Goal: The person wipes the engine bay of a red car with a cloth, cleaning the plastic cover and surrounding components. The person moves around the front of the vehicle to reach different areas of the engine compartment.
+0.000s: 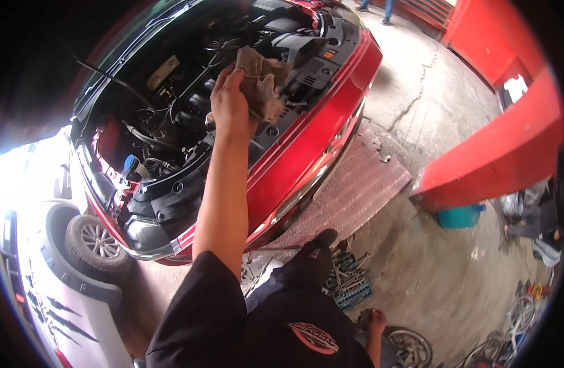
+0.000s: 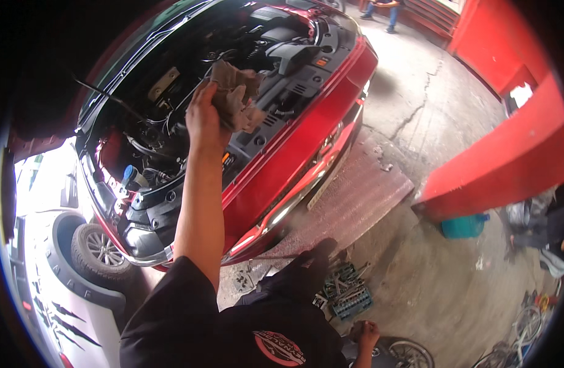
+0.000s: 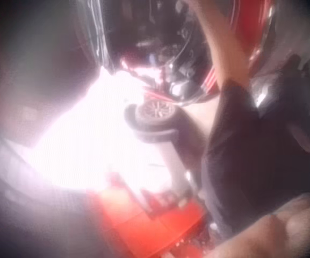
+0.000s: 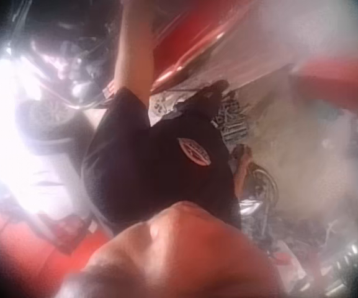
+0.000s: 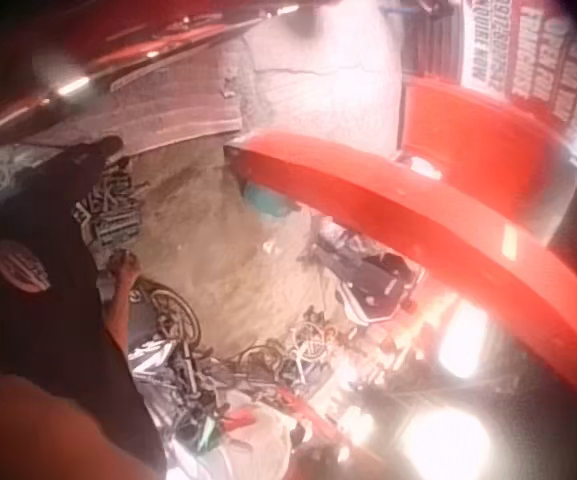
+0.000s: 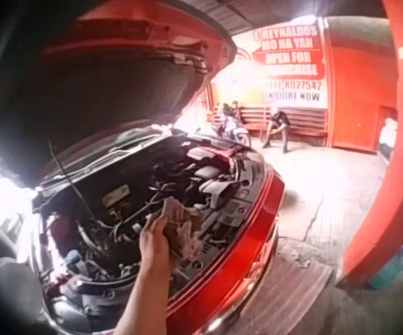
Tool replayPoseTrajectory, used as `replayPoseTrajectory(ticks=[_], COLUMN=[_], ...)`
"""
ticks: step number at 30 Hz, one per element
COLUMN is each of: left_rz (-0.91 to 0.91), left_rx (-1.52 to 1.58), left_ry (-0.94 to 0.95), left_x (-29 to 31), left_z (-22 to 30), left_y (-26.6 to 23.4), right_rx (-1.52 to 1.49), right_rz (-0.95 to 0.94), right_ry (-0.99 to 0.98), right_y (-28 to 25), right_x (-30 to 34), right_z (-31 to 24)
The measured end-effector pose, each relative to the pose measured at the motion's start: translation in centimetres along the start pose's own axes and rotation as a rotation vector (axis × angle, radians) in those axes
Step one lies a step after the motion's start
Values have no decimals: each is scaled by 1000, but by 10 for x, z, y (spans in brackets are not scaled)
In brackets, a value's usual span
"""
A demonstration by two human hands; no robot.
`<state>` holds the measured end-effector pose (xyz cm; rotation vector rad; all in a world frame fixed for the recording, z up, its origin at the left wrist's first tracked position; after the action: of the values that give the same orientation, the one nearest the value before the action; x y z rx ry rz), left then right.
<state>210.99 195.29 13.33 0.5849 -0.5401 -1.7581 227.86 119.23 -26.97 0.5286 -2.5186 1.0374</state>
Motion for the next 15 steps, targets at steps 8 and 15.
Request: replayPoseTrajectory(ticks=[8,15], left_rz=[-107,289], left_rx=[-1857,-1860], left_ry=[367,-129], left_x=[-61,20], left_z=[-122,-32], left_y=[-96,-235], right_rx=[172,313], right_rz=[-34,-190], right_ry=[-147,-16], right_y=[-70,-134], right_x=[-179,-228], right_z=[-87,-89])
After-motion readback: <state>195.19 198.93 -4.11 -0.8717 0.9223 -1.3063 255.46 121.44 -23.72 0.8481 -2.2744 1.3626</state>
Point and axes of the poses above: each hand's wrist, its own x-axis away from the middle knuckle, its own y-axis out of the palm, z = x × y, the point moved 9 cm from there along -x, towards the middle knuckle, and after that the axes turned 2 degrees about x, right-handed, at the moved point
